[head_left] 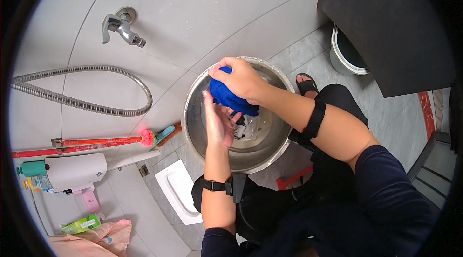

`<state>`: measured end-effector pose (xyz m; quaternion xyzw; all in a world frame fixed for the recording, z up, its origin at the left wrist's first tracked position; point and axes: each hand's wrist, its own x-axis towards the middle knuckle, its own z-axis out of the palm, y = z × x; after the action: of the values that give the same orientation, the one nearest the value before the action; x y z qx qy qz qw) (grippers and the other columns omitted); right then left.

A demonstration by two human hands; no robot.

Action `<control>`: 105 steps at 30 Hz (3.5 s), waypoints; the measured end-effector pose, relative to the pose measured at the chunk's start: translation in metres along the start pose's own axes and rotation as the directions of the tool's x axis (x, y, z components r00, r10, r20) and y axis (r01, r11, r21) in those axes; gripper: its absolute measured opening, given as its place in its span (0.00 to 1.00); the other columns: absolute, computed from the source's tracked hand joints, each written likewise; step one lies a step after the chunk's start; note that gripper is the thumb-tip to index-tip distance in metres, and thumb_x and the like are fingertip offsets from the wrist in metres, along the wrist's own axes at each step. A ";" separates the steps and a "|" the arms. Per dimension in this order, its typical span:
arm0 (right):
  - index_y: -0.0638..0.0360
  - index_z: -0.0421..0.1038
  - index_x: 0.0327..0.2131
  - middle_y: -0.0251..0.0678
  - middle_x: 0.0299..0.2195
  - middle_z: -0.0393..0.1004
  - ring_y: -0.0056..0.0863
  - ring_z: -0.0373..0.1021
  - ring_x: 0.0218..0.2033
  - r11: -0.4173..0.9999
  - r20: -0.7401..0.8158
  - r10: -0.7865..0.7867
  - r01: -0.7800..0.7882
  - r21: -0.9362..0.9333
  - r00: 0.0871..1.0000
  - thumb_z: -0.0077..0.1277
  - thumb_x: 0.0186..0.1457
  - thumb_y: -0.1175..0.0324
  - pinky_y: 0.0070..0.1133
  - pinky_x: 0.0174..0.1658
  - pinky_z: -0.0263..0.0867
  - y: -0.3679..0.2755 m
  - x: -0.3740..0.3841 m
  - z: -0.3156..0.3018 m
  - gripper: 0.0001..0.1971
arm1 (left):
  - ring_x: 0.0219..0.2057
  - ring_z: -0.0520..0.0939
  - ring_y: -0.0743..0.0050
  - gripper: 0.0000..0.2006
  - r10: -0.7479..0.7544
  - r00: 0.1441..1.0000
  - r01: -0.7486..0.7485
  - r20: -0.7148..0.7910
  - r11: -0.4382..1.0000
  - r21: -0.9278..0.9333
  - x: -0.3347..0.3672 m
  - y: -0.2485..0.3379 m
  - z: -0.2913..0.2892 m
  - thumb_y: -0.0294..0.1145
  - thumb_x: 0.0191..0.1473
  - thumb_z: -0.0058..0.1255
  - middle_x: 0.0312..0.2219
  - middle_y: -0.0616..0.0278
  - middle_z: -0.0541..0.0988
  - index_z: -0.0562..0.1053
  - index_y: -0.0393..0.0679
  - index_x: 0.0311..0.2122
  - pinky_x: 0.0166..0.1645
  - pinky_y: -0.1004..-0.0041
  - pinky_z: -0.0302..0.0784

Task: The person washes a blue cloth by hand in a metal basin filled with water. They repeatedly submerge, squeeze, and wring the cloth to clean it.

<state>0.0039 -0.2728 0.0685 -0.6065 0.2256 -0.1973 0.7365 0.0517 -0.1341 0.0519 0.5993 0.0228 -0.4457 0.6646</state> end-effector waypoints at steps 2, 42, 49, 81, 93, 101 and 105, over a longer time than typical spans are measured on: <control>0.65 0.75 0.39 0.37 0.31 0.77 0.23 0.71 0.34 1.000 -0.085 0.009 -0.009 0.001 0.996 0.57 0.56 0.60 0.24 0.39 0.68 0.000 0.000 0.004 0.17 | 0.45 0.78 0.73 0.39 0.023 0.998 -0.021 0.060 0.999 -0.029 0.001 -0.005 0.008 0.70 0.57 0.39 0.47 0.62 0.76 0.66 0.42 0.56 0.47 0.68 0.74; 0.64 0.75 0.36 0.42 0.30 0.78 0.28 0.74 0.32 0.977 -0.017 -0.089 0.084 -0.196 0.996 0.57 0.55 0.56 0.27 0.37 0.70 -0.004 0.009 -0.001 0.18 | 0.53 0.77 0.56 0.34 0.112 0.983 -0.074 0.144 0.967 -0.245 -0.023 0.022 0.004 0.62 0.63 0.33 0.54 0.53 0.74 0.63 0.41 0.61 0.59 0.57 0.71; 0.61 0.70 0.48 0.36 0.36 0.75 0.21 0.72 0.36 0.982 0.224 0.098 -0.131 0.137 0.970 0.54 0.59 0.64 0.20 0.38 0.71 -0.010 0.011 -0.017 0.16 | 0.52 0.78 0.60 0.32 -0.016 0.977 0.032 0.214 0.997 -0.071 -0.018 0.010 0.004 0.58 0.62 0.42 0.54 0.55 0.74 0.63 0.43 0.61 0.58 0.59 0.72; 0.56 0.76 0.21 0.51 0.20 0.74 0.53 0.73 0.25 0.816 -0.133 -0.367 0.250 -0.521 0.921 0.50 0.55 0.55 0.44 0.30 0.69 0.025 -0.024 0.034 0.17 | 0.38 0.81 0.63 0.16 0.170 0.979 -0.186 -0.110 0.970 -0.157 0.003 -0.012 0.010 0.48 0.63 0.45 0.37 0.56 0.79 0.72 0.44 0.42 0.42 0.63 0.78; 0.65 0.77 0.30 0.52 0.28 0.77 0.46 0.75 0.32 0.943 -0.119 -0.200 0.159 -0.291 0.972 0.51 0.55 0.47 0.35 0.34 0.70 0.023 0.011 0.007 0.25 | 0.19 0.74 0.74 0.19 0.039 0.999 -0.037 0.006 0.986 -0.165 -0.013 0.008 0.023 0.49 0.64 0.36 0.24 0.67 0.77 0.74 0.48 0.36 0.23 0.73 0.69; 0.67 0.75 0.43 0.52 0.38 0.77 0.37 0.76 0.38 0.769 0.203 0.361 -0.167 -0.617 0.910 0.40 0.49 0.24 0.28 0.35 0.72 -0.012 -0.004 -0.005 0.47 | 0.23 0.78 0.70 0.27 0.111 0.980 -0.082 0.168 0.982 -0.167 -0.014 0.015 0.007 0.58 0.64 0.32 0.31 0.61 0.80 0.73 0.44 0.45 0.23 0.71 0.72; 0.67 0.74 0.48 0.55 0.41 0.77 0.43 0.77 0.37 0.634 0.154 0.331 -0.098 -0.767 0.931 0.32 0.47 0.19 0.32 0.40 0.73 -0.013 0.002 -0.012 0.53 | 0.25 0.80 0.67 0.30 0.149 0.969 -0.117 0.197 0.979 -0.167 -0.016 0.017 0.003 0.61 0.64 0.30 0.33 0.60 0.81 0.73 0.43 0.47 0.24 0.70 0.72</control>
<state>-0.0015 -0.2864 0.0792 -0.8446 0.2511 0.0910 0.4640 0.0513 -0.1291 0.0752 0.4962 -0.0529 -0.4571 0.7363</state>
